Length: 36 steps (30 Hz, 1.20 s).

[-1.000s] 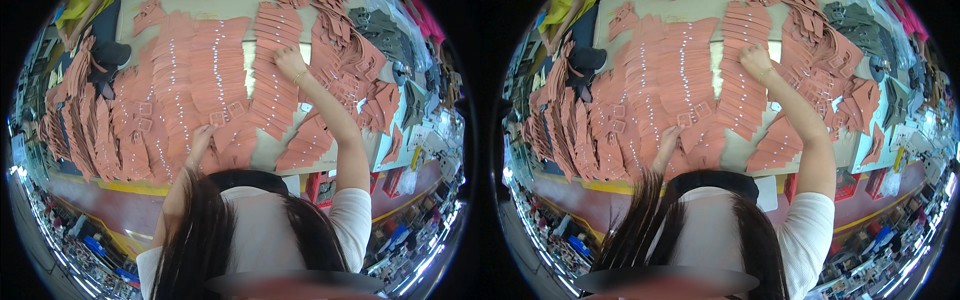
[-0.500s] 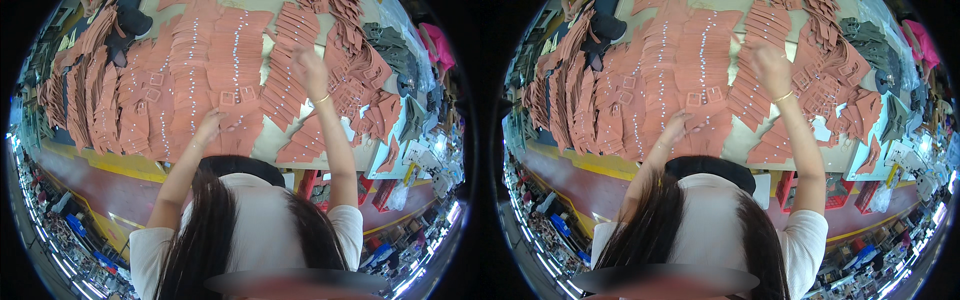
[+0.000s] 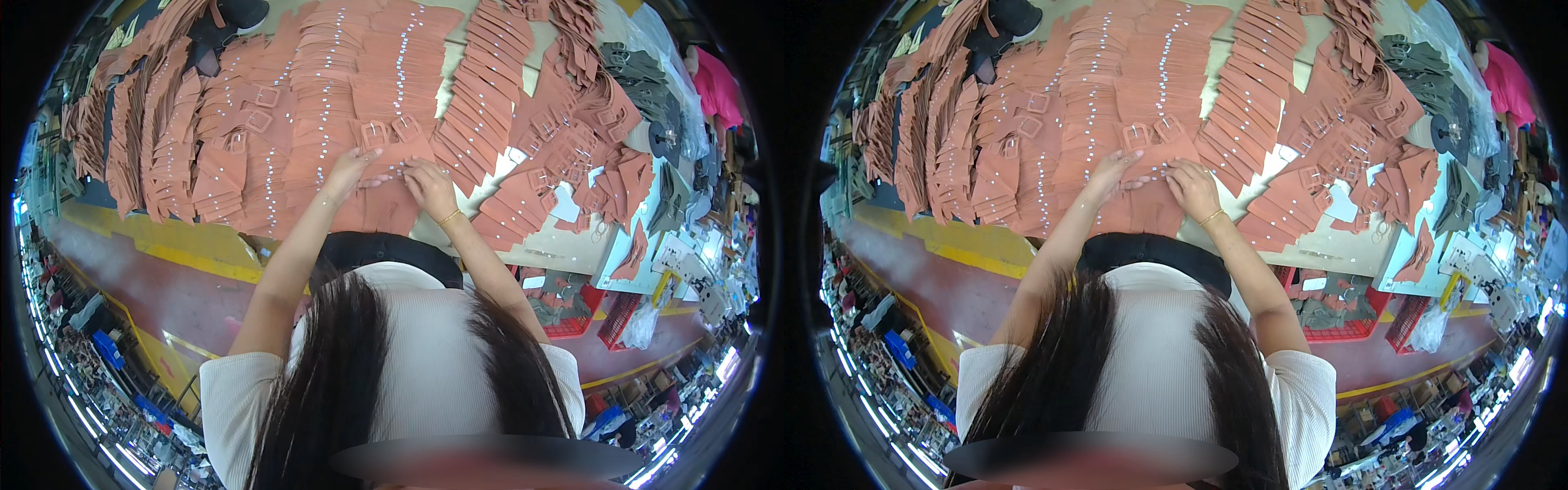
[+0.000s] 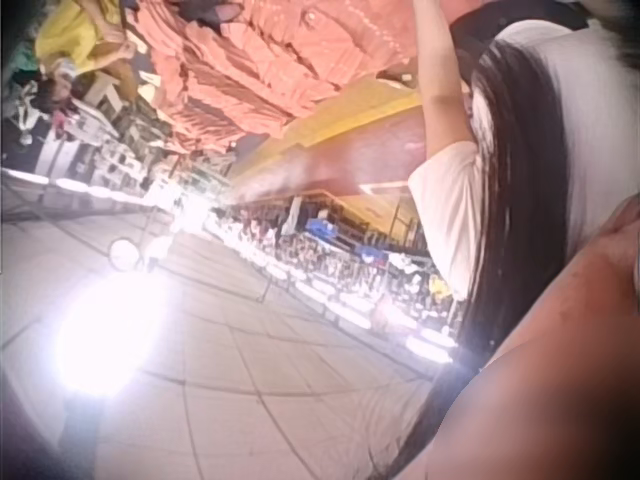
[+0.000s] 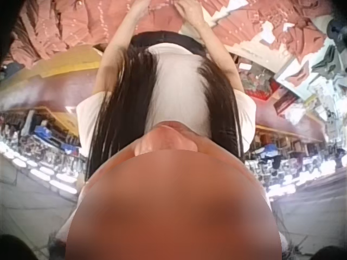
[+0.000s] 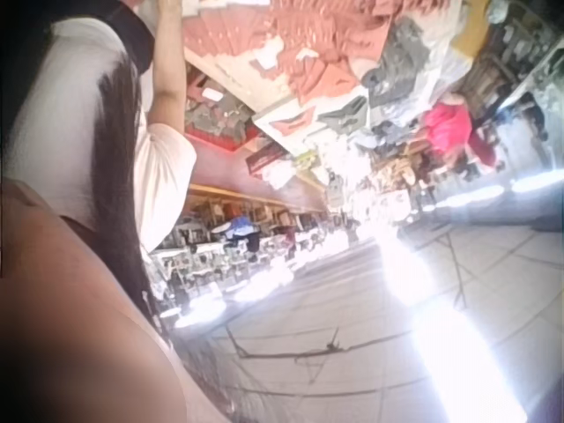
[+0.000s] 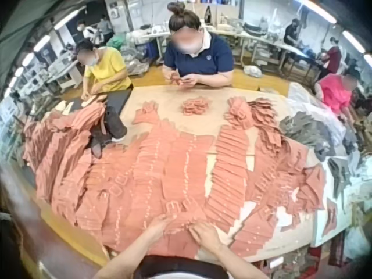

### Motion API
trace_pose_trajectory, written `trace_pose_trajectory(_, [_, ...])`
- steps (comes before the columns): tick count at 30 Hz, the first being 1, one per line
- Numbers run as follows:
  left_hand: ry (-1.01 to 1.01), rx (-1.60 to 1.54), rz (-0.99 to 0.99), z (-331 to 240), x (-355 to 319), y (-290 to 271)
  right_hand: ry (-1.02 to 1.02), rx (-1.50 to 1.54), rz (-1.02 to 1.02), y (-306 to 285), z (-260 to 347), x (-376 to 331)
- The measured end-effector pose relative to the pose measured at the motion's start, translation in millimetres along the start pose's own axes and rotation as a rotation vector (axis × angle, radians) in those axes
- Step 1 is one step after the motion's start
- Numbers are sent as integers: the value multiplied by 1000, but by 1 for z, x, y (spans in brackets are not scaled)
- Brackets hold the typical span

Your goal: The person repeatedly picks up small pink fabric pieces from a large pile on a table, aligns them, and places them into neat stacks. The hands work continuously across the table surface, organizing the pieces into multiple rows.

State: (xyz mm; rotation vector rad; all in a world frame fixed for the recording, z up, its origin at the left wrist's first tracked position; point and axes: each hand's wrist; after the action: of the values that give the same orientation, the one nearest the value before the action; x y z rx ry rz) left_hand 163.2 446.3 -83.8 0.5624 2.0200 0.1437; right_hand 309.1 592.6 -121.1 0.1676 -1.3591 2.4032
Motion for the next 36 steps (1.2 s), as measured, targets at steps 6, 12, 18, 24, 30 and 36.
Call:
trace_pose_trajectory(6, [106,37,10,8,5,-2,102,-21,113,-23,-8,-21])
trace_pose_trajectory(12, [206,96,160,3,-23,16,522,279,54,-32,-14,-28])
trace_pose_trajectory(18, [46,189,380,7,-81,21,976,1166,357,-43,3,-31])
trace_pose_trajectory(24, [-108,220,321,30,-115,-25,997,1749,577,-43,45,-55])
trace_pose_trajectory(30, [-129,-137,299,38,-142,-72,912,1542,587,-28,86,-42])
trace_pose_trajectory(36, [171,-464,353,47,-163,-103,950,1634,499,-2,132,-5])
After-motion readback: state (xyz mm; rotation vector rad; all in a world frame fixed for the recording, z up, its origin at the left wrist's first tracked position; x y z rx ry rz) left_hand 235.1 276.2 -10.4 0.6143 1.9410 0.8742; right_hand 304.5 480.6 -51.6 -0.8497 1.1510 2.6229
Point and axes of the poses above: each hand's wrist, its own x-axis towards the middle knuckle, its own y-axis out of the palm, z = x × y, and after that the axes turned 13 degrees about -x, right-handed
